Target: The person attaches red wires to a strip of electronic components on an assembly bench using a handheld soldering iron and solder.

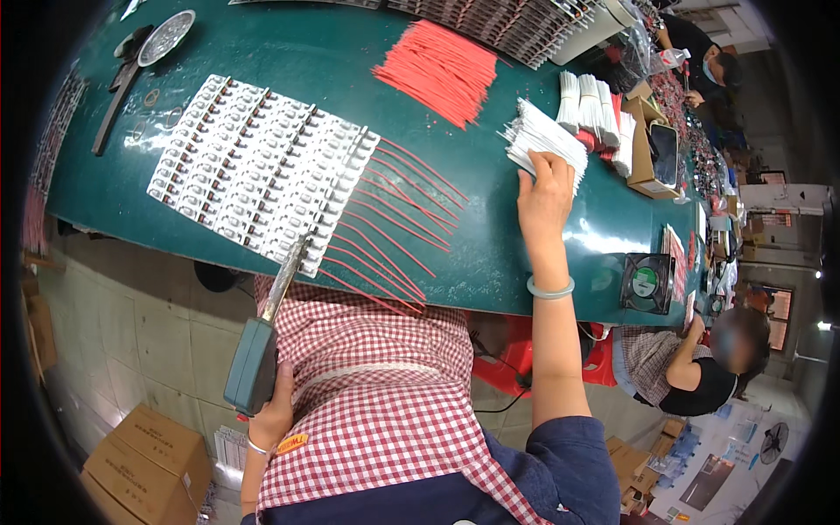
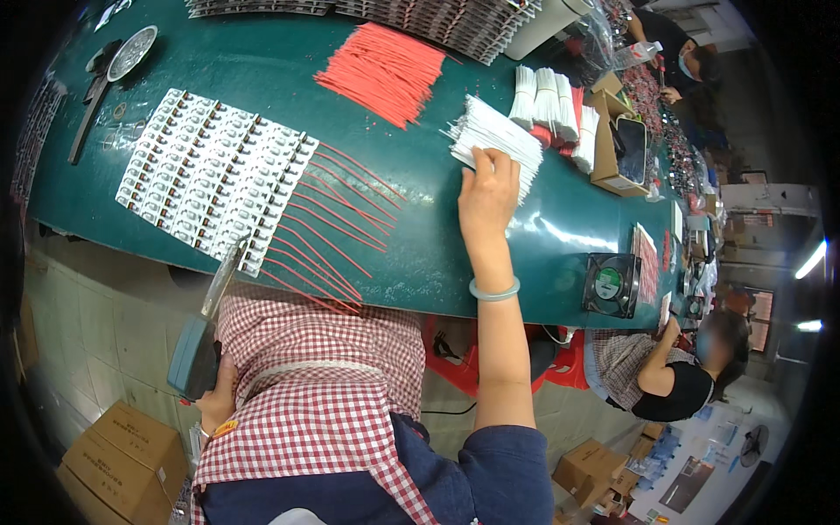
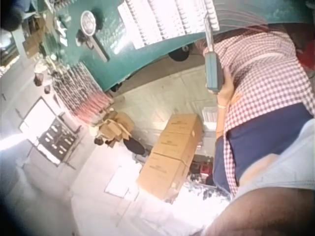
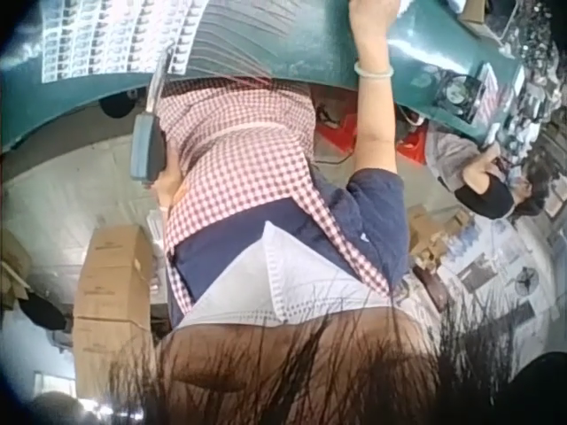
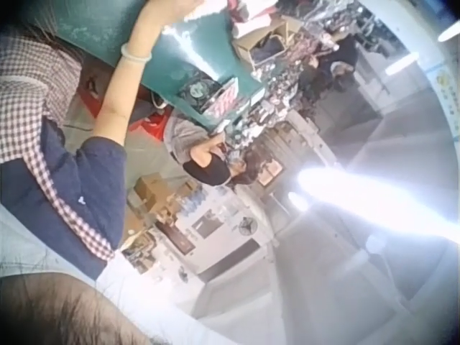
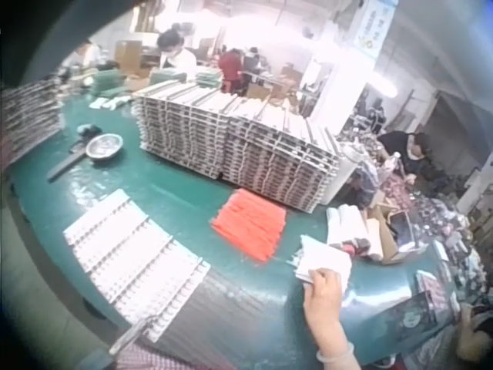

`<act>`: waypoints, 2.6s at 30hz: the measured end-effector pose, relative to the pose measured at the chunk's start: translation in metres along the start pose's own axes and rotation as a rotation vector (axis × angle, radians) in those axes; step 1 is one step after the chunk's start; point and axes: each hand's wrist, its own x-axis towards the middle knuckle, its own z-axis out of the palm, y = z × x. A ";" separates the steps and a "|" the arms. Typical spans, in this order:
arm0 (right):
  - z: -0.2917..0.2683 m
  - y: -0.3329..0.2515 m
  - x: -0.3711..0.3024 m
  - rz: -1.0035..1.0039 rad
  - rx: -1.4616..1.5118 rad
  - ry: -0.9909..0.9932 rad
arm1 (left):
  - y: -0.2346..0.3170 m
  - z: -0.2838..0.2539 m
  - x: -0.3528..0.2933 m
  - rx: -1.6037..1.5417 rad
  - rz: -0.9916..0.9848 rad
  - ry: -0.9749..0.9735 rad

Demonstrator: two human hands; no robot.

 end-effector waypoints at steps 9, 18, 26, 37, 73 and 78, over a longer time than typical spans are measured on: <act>0.016 0.026 0.005 -0.112 -0.037 0.064 | 0.014 0.013 0.012 -0.043 -0.007 0.010; 0.001 0.016 0.015 -0.174 0.003 0.099 | 0.017 0.014 0.018 0.015 0.051 0.005; -0.053 -0.049 0.064 -0.545 -0.209 -0.153 | 0.004 0.015 0.032 0.139 0.234 0.042; -0.006 -0.111 0.072 -0.794 -0.425 -0.505 | 0.042 0.030 0.066 0.105 0.401 0.083; 0.031 -0.125 0.027 -0.359 0.515 -0.172 | 0.093 0.062 0.131 0.062 0.223 -0.025; 0.030 -0.125 0.027 -0.357 0.515 -0.174 | 0.098 0.061 0.133 0.144 0.263 -0.056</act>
